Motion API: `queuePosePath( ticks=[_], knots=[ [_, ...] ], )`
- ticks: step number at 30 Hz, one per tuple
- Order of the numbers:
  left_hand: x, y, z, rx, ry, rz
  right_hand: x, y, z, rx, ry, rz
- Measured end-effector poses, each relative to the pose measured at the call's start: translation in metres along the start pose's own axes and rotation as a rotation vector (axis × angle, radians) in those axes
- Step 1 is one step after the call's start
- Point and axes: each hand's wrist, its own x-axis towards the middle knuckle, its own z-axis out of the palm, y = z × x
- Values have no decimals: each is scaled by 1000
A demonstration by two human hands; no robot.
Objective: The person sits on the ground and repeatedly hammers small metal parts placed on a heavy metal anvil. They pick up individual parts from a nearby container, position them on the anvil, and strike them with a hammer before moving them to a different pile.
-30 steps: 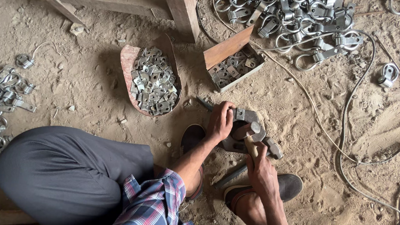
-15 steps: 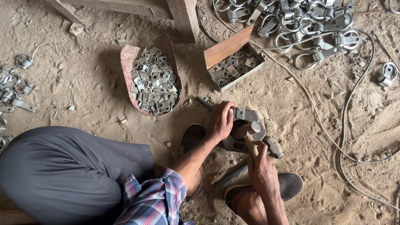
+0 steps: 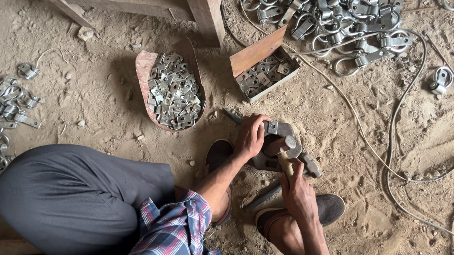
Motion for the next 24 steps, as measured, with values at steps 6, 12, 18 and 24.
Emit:
queuePosePath(
  ticks=[6, 12, 18, 24],
  knots=[
    [-6, -16, 10, 22, 26, 109, 0, 1, 1, 4, -5, 32],
    [-5, -12, 4, -10, -50, 55, -1, 0, 1, 9, 28, -12],
    [-1, -16, -1, 45, -165, 133, -1, 1, 2, -30, 12, -13],
    [-6, -27, 7, 88, -221, 93, -1, 1, 0, -18, 10, -33]
  ],
)
